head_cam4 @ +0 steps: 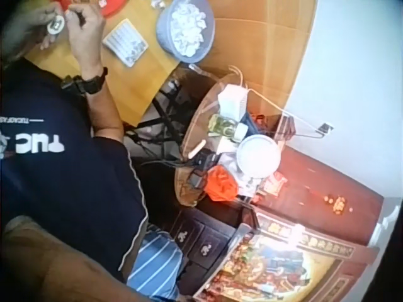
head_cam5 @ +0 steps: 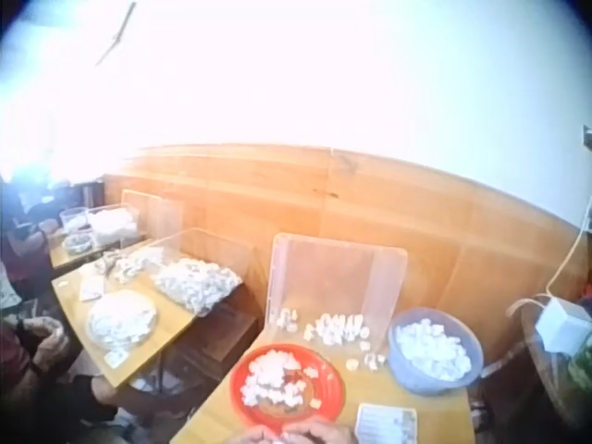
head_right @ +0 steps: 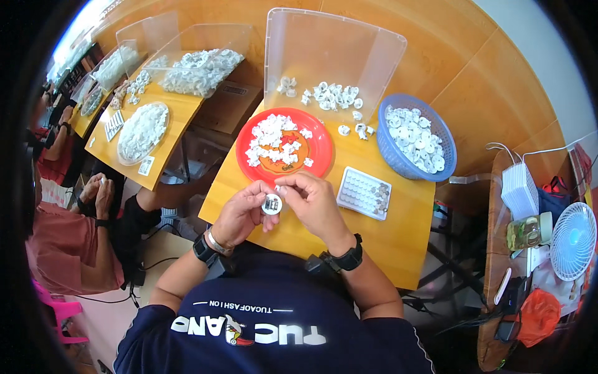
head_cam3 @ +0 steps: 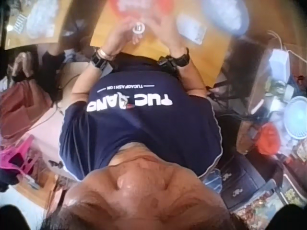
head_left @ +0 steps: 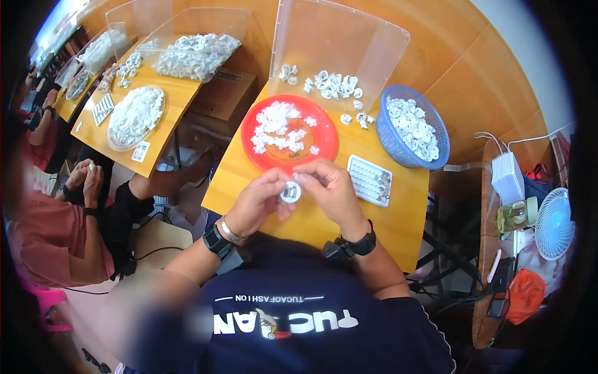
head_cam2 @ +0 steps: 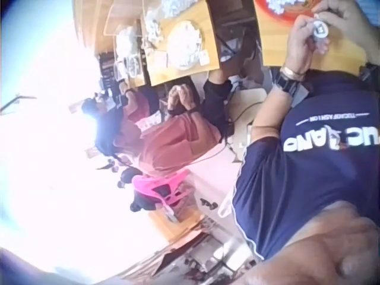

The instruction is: Assembling small white plastic components by hand at a workstation.

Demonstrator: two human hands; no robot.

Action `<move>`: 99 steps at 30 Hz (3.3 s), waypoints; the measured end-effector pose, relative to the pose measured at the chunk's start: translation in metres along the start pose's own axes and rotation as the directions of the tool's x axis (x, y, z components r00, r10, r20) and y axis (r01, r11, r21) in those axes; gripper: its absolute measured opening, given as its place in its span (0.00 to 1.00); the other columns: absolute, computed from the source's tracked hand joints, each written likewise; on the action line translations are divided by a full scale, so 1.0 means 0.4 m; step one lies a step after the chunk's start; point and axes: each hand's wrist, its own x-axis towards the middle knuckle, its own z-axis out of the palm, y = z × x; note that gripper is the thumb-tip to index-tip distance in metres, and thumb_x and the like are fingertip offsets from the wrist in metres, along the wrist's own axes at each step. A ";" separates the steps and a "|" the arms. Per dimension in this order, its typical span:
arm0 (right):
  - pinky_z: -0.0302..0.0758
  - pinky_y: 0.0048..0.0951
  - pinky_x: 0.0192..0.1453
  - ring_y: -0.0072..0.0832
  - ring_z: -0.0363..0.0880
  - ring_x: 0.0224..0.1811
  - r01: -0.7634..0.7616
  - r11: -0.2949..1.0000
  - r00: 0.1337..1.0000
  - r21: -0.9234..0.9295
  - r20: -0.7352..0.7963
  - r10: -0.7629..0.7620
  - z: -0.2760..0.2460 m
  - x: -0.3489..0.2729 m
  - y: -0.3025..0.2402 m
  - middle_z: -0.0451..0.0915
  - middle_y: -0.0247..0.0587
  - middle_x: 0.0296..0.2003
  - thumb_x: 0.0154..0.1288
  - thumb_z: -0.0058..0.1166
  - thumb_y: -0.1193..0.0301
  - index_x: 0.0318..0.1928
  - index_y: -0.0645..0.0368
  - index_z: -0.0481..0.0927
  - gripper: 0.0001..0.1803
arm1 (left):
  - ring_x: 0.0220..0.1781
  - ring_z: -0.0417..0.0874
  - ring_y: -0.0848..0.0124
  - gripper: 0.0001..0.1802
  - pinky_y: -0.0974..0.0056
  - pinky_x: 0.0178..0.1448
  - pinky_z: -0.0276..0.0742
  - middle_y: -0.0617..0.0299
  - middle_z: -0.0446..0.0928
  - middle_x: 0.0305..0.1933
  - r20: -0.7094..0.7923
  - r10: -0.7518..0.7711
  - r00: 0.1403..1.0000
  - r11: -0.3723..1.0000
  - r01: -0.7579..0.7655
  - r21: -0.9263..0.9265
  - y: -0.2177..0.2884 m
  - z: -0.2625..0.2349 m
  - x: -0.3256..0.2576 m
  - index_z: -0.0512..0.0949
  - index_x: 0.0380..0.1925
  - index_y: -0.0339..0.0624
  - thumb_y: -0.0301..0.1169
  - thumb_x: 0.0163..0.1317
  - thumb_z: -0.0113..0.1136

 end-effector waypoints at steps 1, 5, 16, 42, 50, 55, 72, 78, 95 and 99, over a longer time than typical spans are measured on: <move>0.76 0.20 0.41 0.16 0.78 0.36 -0.033 0.996 0.997 0.078 0.070 0.027 -0.002 -0.005 -0.003 0.81 0.33 0.34 0.66 0.52 0.77 0.43 0.68 0.80 0.08 | 0.29 0.81 0.71 0.12 0.70 0.32 0.78 0.54 0.79 0.31 0.005 -0.007 1.000 1.000 0.007 -0.003 -0.002 -0.001 -0.001 0.69 0.43 0.39 0.37 0.70 0.45; 0.77 0.23 0.46 0.19 0.79 0.39 -0.207 0.947 0.955 0.245 0.260 0.142 -0.027 -0.013 -0.005 0.82 0.36 0.38 0.65 0.53 0.77 0.44 0.65 0.80 0.09 | 0.29 0.82 0.69 0.14 0.69 0.32 0.78 0.53 0.78 0.31 0.063 0.002 0.998 1.000 0.000 -0.029 0.001 -0.001 -0.009 0.70 0.41 0.38 0.39 0.69 0.48; 0.76 0.23 0.47 0.21 0.79 0.39 -0.270 0.835 0.940 0.479 0.317 0.122 -0.015 -0.036 0.021 0.80 0.34 0.37 0.64 0.55 0.77 0.45 0.61 0.77 0.09 | 0.28 0.81 0.65 0.17 0.67 0.32 0.78 0.50 0.78 0.31 0.184 0.046 0.982 0.993 -0.025 -0.118 -0.013 -0.003 -0.021 0.70 0.40 0.36 0.41 0.67 0.49; 0.77 0.23 0.37 0.20 0.80 0.30 -0.218 0.959 0.951 0.183 0.259 0.166 0.005 -0.025 -0.013 0.81 0.38 0.28 0.64 0.48 0.81 0.39 0.71 0.77 0.06 | 0.28 0.81 0.71 0.13 0.69 0.36 0.77 0.54 0.79 0.33 -0.052 -0.152 0.987 0.984 0.146 -0.098 -0.048 -0.039 -0.010 0.72 0.42 0.36 0.35 0.70 0.43; 0.76 0.25 0.39 0.23 0.80 0.32 -0.189 0.975 0.962 0.115 0.221 0.160 0.000 -0.027 -0.005 0.80 0.39 0.29 0.64 0.50 0.79 0.39 0.68 0.78 0.06 | 0.27 0.80 0.72 0.13 0.70 0.35 0.77 0.56 0.79 0.31 -0.062 -0.161 0.985 0.981 0.153 -0.123 -0.049 -0.041 -0.008 0.71 0.41 0.38 0.36 0.70 0.44; 0.74 0.30 0.40 0.32 0.79 0.34 -0.005 0.977 0.979 -0.212 0.198 0.048 -0.019 -0.013 0.002 0.78 0.43 0.31 0.62 0.51 0.77 0.38 0.64 0.80 0.06 | 0.27 0.79 0.73 0.13 0.71 0.36 0.76 0.57 0.79 0.31 -0.065 -0.164 0.984 0.982 0.157 -0.100 -0.050 -0.043 -0.012 0.71 0.42 0.38 0.37 0.70 0.45; 0.71 0.22 0.30 0.17 0.73 0.23 -0.189 0.980 0.981 -0.065 0.022 0.190 0.012 -0.031 0.042 0.78 0.35 0.22 0.63 0.54 0.75 0.37 0.66 0.76 0.06 | 0.29 0.78 0.74 0.15 0.71 0.37 0.75 0.58 0.78 0.33 -0.083 -0.102 0.991 0.992 0.096 -0.081 -0.057 -0.028 -0.007 0.70 0.46 0.37 0.38 0.70 0.46; 0.69 0.19 0.29 0.13 0.70 0.25 -0.194 0.979 0.981 0.067 0.031 0.192 0.005 -0.033 0.043 0.79 0.33 0.26 0.65 0.51 0.77 0.37 0.66 0.77 0.04 | 0.30 0.78 0.74 0.16 0.71 0.38 0.76 0.58 0.78 0.33 -0.105 -0.118 0.987 0.991 0.111 -0.071 -0.051 -0.028 -0.010 0.72 0.47 0.36 0.37 0.70 0.45; 0.76 0.31 0.38 0.35 0.81 0.33 0.083 0.971 0.988 -0.225 0.145 -0.051 -0.004 -0.035 -0.017 0.79 0.45 0.30 0.59 0.54 0.79 0.37 0.66 0.79 0.05 | 0.30 0.78 0.73 0.15 0.70 0.38 0.76 0.58 0.78 0.34 -0.082 -0.120 0.989 0.992 0.115 -0.060 -0.052 -0.030 -0.010 0.71 0.47 0.34 0.35 0.69 0.47; 0.76 0.31 0.37 0.36 0.81 0.32 0.100 0.967 0.988 -0.235 0.137 -0.069 0.003 -0.037 -0.017 0.78 0.45 0.30 0.59 0.55 0.79 0.36 0.66 0.78 0.04 | 0.31 0.78 0.74 0.17 0.71 0.38 0.75 0.59 0.78 0.35 -0.089 -0.078 0.993 0.995 0.072 -0.069 -0.057 -0.021 -0.009 0.71 0.49 0.34 0.36 0.69 0.48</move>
